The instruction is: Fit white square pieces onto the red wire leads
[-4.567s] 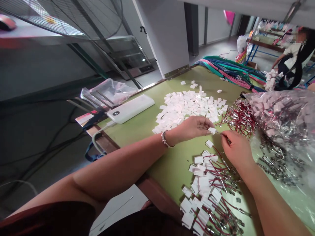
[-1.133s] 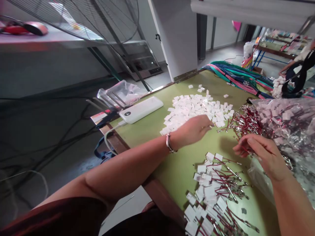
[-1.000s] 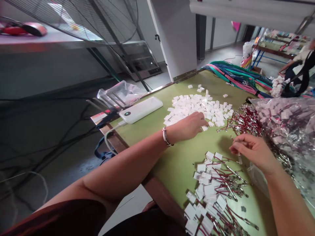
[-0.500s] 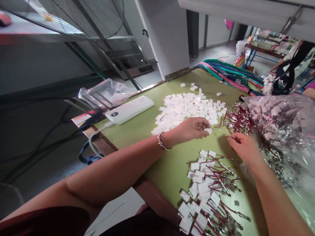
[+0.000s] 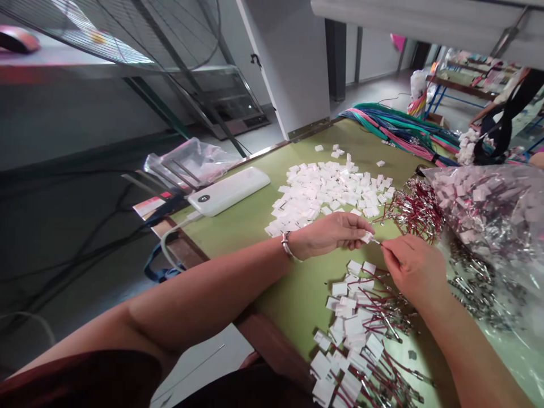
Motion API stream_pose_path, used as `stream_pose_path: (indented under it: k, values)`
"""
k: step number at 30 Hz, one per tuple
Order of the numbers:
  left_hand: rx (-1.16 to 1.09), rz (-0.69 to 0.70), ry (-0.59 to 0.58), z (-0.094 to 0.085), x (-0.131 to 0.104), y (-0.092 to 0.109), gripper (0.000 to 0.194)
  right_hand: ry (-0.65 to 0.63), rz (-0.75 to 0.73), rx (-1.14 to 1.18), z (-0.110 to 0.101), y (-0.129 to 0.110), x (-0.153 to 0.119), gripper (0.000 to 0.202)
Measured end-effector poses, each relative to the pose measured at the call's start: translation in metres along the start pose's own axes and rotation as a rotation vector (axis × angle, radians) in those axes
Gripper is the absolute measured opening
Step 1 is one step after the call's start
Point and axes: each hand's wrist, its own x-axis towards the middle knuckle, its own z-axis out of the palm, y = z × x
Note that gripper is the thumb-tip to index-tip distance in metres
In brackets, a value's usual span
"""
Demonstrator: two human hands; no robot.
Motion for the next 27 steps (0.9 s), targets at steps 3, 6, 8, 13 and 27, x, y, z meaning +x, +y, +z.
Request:
stream_pose_path:
  k: [3,6,8,13,27]
  values:
    - [0.015,0.002,-0.012,0.0,-0.001,0.002,0.012,-0.047,0.015,0.019,-0.001,0.002,0.0,0.021]
    - [0.034,0.007,-0.033,0.0,-0.003,0.005,0.01,-0.162,0.102,0.105,-0.002,0.003,0.001,0.023]
    - [0.071,0.0,-0.057,0.0,-0.004,0.007,0.011,-0.243,0.173,0.177,-0.003,0.003,0.001,0.023]
    - [0.115,0.001,-0.031,0.0,-0.004,0.007,0.01,-0.29,0.222,0.146,-0.005,-0.002,0.002,0.023]
    - [0.285,0.141,-0.064,0.002,-0.004,0.01,0.013,-0.553,0.709,0.881,-0.005,-0.008,0.006,0.035]
